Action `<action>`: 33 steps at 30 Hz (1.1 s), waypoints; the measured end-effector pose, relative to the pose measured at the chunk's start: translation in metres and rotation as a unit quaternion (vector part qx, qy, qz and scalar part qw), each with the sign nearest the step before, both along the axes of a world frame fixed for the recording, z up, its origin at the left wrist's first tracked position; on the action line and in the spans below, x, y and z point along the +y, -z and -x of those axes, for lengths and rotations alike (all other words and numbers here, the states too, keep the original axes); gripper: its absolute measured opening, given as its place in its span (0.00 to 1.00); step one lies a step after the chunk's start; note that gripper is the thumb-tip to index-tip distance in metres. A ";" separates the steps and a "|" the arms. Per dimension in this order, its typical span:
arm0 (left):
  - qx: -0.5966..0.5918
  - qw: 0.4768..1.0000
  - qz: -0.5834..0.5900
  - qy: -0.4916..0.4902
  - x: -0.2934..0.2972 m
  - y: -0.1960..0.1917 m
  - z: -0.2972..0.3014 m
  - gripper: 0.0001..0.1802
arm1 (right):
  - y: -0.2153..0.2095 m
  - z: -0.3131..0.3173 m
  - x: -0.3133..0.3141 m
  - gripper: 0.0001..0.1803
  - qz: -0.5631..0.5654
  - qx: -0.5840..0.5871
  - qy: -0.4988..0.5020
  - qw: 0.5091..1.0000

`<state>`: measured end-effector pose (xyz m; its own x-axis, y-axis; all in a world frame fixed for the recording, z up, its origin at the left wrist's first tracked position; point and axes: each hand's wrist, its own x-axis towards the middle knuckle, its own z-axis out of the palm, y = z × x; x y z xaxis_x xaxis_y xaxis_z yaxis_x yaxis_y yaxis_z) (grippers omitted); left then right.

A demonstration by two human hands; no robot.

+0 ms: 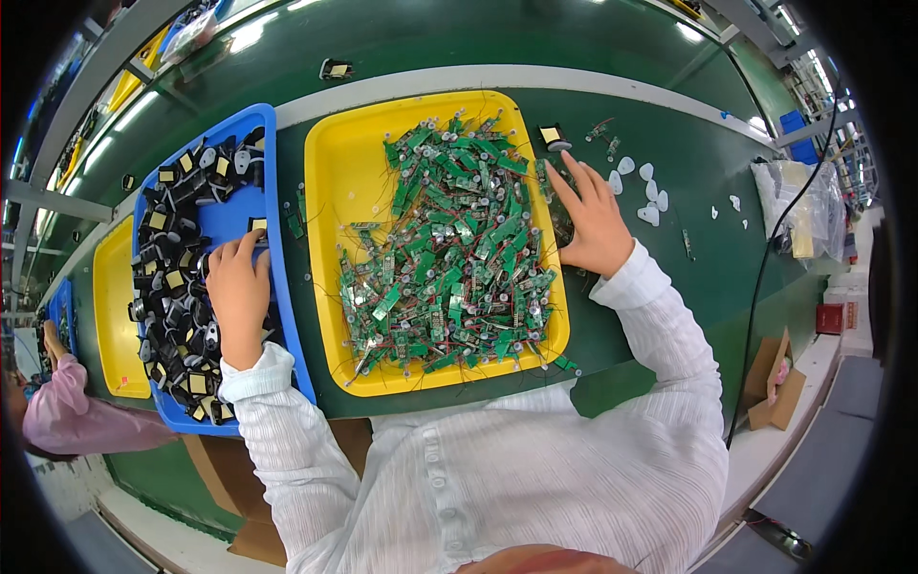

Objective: The person repeatedly picks up small black plastic housings and green circuit boards from trays on a workbench. They insert the circuit boards into the housings by hand and place the assembled units into a blue tray. The process is repetitive and involves handling multiple small components.

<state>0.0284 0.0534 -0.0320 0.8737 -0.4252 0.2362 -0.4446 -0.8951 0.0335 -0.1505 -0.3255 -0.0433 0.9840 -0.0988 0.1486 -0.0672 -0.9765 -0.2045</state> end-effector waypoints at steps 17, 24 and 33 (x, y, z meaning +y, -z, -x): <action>-0.002 1.000 0.000 0.014 0.004 0.003 -0.001 0.16 | 0.008 -0.008 -0.005 0.21 0.087 -0.061 -0.010 0.994; 0.004 1.000 0.010 0.016 0.002 0.000 0.000 0.16 | 0.014 -0.008 -0.022 0.09 -0.010 -0.149 0.021 0.988; 0.030 0.999 0.009 0.006 0.002 -0.002 -0.001 0.16 | -0.055 -0.055 0.029 0.13 -0.480 -0.198 0.024 0.854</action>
